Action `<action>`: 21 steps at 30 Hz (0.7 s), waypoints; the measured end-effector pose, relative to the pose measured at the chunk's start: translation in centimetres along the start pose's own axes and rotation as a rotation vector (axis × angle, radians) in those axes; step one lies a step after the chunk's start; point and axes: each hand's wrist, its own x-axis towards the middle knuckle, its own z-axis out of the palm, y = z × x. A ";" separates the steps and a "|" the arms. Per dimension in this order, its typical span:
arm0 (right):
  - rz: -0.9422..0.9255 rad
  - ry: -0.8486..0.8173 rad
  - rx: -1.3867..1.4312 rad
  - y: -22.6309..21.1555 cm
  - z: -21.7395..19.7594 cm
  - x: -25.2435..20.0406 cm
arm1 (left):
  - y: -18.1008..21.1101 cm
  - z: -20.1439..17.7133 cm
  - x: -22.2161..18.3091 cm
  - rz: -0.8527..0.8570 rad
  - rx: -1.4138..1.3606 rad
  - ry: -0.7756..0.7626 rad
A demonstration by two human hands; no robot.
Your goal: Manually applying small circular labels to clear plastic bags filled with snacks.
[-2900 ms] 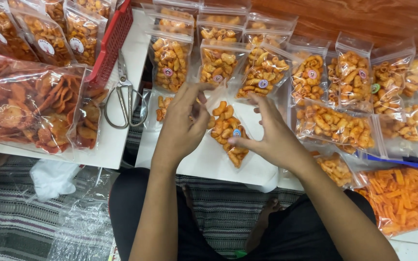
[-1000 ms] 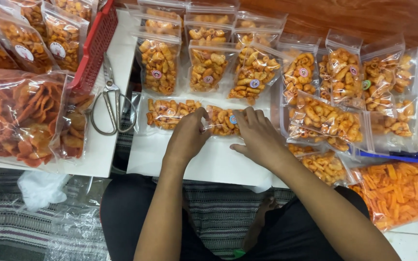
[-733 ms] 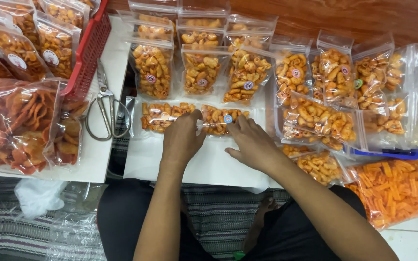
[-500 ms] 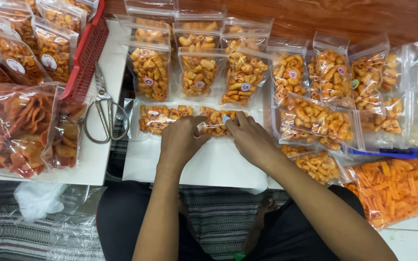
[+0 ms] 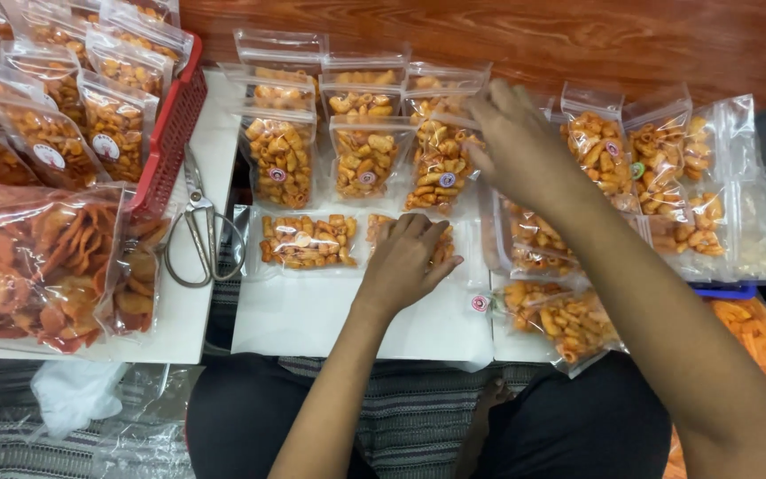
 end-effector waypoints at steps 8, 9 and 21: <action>0.102 -0.067 0.098 2.8 1.1 4.0 | -1.4 2.7 0.0 0.055 0.167 0.099; 0.099 -0.064 0.100 3.3 1.6 4.2 | -1.6 3.1 0.0 0.057 0.222 0.096; -0.160 0.000 0.134 5.0 1.9 4.7 | -2.2 4.8 0.1 0.026 0.341 0.171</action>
